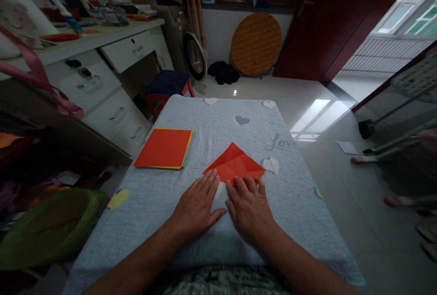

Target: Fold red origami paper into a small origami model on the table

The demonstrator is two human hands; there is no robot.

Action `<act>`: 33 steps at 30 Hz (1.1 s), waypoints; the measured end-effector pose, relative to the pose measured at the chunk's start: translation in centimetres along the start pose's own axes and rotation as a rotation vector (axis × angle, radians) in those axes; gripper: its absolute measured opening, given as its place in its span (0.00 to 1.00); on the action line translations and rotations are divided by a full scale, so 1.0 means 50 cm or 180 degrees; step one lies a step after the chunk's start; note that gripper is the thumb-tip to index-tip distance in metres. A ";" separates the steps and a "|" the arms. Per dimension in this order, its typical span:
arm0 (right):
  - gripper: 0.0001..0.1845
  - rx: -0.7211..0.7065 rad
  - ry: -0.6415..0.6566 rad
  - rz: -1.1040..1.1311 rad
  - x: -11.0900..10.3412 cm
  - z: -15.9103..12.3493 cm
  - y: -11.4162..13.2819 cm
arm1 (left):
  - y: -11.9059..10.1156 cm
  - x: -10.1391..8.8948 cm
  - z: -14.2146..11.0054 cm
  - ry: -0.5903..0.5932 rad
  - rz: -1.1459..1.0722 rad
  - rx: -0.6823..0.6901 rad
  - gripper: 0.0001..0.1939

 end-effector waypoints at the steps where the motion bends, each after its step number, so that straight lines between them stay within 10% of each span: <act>1: 0.22 0.0012 -0.0040 -0.0012 0.001 -0.008 -0.008 | 0.004 0.000 -0.001 -0.0019 0.0024 -0.0034 0.41; 14: 0.16 0.0214 -0.0499 0.0079 -0.003 -0.106 -0.087 | 0.025 0.009 -0.024 -0.0301 0.0433 -0.0276 0.44; 22: 0.16 0.0257 -0.0790 0.0888 -0.040 0.020 -0.182 | -0.018 -0.018 -0.010 -0.0800 -0.0139 -0.0080 0.35; 33: 0.09 0.0628 -0.0618 0.3563 -0.006 0.094 -0.200 | -0.046 -0.088 0.124 -0.0356 -0.1786 0.0051 0.38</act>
Point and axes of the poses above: each hand's wrist, its own z-axis towards the middle knuckle, its own x-axis out of the palm, y = z × x, the point moved 2 cm from there along z, towards the middle knuckle, and after that the axes turned 7 degrees about y, right-handed, at the moved point
